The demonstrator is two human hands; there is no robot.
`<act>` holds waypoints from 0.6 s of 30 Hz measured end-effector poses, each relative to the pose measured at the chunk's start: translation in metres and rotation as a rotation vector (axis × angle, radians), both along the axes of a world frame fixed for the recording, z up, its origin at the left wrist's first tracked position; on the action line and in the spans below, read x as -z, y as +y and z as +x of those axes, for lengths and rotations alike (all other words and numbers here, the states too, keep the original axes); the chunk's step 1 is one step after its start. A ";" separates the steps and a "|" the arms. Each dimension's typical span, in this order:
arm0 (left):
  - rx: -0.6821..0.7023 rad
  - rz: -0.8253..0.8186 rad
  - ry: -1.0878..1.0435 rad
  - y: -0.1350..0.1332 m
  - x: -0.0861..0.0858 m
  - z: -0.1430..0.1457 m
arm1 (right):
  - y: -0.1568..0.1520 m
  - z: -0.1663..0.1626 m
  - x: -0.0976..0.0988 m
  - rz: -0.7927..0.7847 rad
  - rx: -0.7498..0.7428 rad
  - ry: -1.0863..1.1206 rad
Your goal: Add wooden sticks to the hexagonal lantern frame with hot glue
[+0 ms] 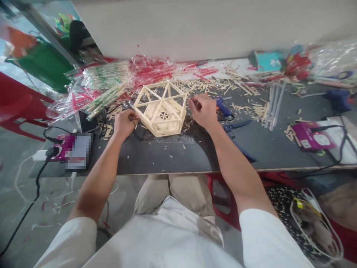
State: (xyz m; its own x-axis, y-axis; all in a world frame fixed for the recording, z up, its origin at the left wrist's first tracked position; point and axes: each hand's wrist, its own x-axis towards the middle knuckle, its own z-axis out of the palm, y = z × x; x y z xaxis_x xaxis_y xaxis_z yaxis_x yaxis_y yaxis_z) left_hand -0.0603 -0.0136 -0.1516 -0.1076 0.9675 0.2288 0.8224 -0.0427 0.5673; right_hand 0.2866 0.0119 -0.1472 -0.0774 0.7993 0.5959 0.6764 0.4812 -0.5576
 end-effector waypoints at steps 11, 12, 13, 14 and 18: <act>-0.072 0.013 -0.008 -0.001 0.000 0.006 | -0.002 -0.005 0.004 -0.033 -0.020 0.087; -0.059 0.017 -0.009 -0.001 0.000 0.006 | -0.002 -0.007 0.005 -0.039 -0.025 0.105; -0.037 0.018 -0.012 -0.002 0.000 0.007 | -0.003 -0.008 0.007 -0.045 -0.027 0.124; -0.007 0.019 -0.019 -0.002 0.000 0.007 | -0.003 -0.010 0.008 -0.052 -0.024 0.142; 0.110 0.017 -0.042 -0.004 0.001 0.010 | -0.001 -0.012 0.014 -0.052 -0.015 0.193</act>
